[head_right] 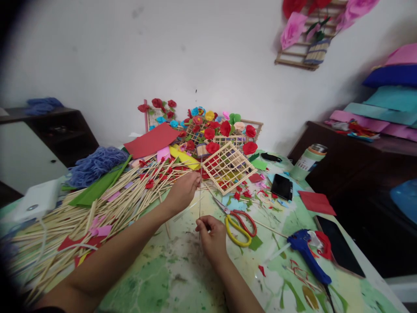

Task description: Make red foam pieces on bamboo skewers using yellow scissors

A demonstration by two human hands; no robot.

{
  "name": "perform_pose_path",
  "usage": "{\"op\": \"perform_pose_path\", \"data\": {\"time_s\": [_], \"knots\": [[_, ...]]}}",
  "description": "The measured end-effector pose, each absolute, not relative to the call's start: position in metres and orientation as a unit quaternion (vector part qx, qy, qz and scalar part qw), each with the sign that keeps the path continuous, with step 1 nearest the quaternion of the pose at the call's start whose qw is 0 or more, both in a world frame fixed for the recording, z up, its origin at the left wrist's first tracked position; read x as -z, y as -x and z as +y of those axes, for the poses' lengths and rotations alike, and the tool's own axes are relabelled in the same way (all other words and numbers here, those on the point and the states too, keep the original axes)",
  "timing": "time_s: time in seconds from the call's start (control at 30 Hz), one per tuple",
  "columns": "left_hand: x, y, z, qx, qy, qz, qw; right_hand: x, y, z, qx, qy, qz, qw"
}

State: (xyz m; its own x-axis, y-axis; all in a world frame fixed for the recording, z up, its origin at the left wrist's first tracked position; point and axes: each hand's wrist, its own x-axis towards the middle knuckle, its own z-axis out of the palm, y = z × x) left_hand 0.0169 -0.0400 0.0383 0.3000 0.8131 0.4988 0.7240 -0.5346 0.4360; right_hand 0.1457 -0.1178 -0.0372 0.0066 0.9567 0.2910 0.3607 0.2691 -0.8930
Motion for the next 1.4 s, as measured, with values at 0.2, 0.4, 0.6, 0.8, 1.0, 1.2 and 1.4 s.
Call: {"op": "perform_pose_path", "data": {"time_s": [0.2,0.4,0.6,0.8,1.0,1.2,1.4], "knots": [[-0.035,-0.007,-0.029,-0.393,-0.776,0.491,0.050,0.041,-0.145,-0.114,-0.420,0.492,-0.563,0.514],[-0.026,-0.017,-0.026,-0.467,-0.671,0.426,0.388,0.047,-0.150,-0.106,-0.473,0.475,-0.476,0.569],[-0.020,-0.034,-0.039,-0.430,-0.628,0.346,0.549,0.048,-0.150,-0.105,-0.455,0.485,-0.493,0.561],[-0.024,-0.031,-0.042,-0.439,-0.645,0.333,0.529,0.045,-0.149,-0.108,-0.411,0.507,-0.532,0.539],[-0.038,-0.030,-0.056,-0.447,-0.668,0.301,0.513,0.044,-0.154,-0.113,-0.286,0.518,-0.599,0.539],[-0.036,-0.032,-0.057,-0.427,-0.685,0.295,0.511,0.046,-0.154,-0.111,-0.257,0.525,-0.633,0.509],[-0.035,-0.030,-0.052,-0.399,-0.698,0.309,0.508,0.052,-0.153,-0.109,-0.277,0.531,-0.646,0.473]]}}
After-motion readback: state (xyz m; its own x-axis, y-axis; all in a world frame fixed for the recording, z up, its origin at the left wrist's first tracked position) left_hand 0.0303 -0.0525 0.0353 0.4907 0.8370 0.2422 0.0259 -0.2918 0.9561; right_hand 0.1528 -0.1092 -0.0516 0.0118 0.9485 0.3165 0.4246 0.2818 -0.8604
